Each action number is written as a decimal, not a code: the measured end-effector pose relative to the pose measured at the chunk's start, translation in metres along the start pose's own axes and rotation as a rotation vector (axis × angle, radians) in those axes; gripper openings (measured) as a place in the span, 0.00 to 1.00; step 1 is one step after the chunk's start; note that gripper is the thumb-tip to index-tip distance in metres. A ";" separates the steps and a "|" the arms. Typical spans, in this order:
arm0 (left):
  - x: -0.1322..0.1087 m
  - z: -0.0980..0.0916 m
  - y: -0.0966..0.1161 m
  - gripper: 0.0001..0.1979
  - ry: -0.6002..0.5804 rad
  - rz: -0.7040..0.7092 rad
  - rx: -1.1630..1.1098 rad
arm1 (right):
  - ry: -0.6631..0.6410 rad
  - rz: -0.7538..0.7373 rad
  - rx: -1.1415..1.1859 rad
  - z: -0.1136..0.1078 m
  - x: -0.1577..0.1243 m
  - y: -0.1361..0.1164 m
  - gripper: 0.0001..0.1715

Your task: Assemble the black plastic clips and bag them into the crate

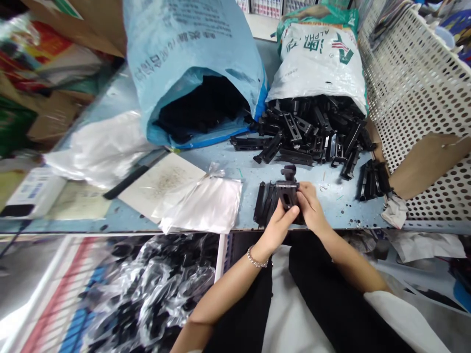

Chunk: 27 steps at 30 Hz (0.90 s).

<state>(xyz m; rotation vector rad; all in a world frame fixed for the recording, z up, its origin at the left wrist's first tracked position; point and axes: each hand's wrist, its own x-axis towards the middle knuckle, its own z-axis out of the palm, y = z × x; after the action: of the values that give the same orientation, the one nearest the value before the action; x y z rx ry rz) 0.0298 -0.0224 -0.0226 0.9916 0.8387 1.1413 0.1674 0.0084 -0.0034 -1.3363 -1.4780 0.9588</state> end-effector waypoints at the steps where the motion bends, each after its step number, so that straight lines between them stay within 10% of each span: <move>1: -0.002 0.004 0.003 0.27 -0.037 -0.063 -0.075 | 0.029 -0.085 -0.081 -0.003 0.001 -0.003 0.25; 8: -0.007 0.000 0.026 0.31 -0.143 -0.275 -0.090 | -0.023 -0.626 -0.336 -0.038 0.020 -0.010 0.19; 16: -0.003 0.002 0.025 0.27 0.056 -0.224 0.059 | -0.025 -0.106 -0.142 -0.022 0.012 -0.012 0.25; 23: 0.005 -0.015 0.040 0.25 0.199 -0.285 -0.200 | -0.337 -0.869 -0.586 -0.009 -0.019 -0.007 0.19; 27: -0.002 -0.014 0.034 0.26 0.214 -0.334 -0.133 | -0.348 -0.997 -0.701 0.002 -0.025 -0.007 0.17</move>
<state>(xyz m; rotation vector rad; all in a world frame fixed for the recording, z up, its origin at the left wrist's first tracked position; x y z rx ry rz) 0.0056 -0.0181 0.0046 0.5984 1.0418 1.0092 0.1643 -0.0169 -0.0002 -0.6491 -2.5165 -0.0121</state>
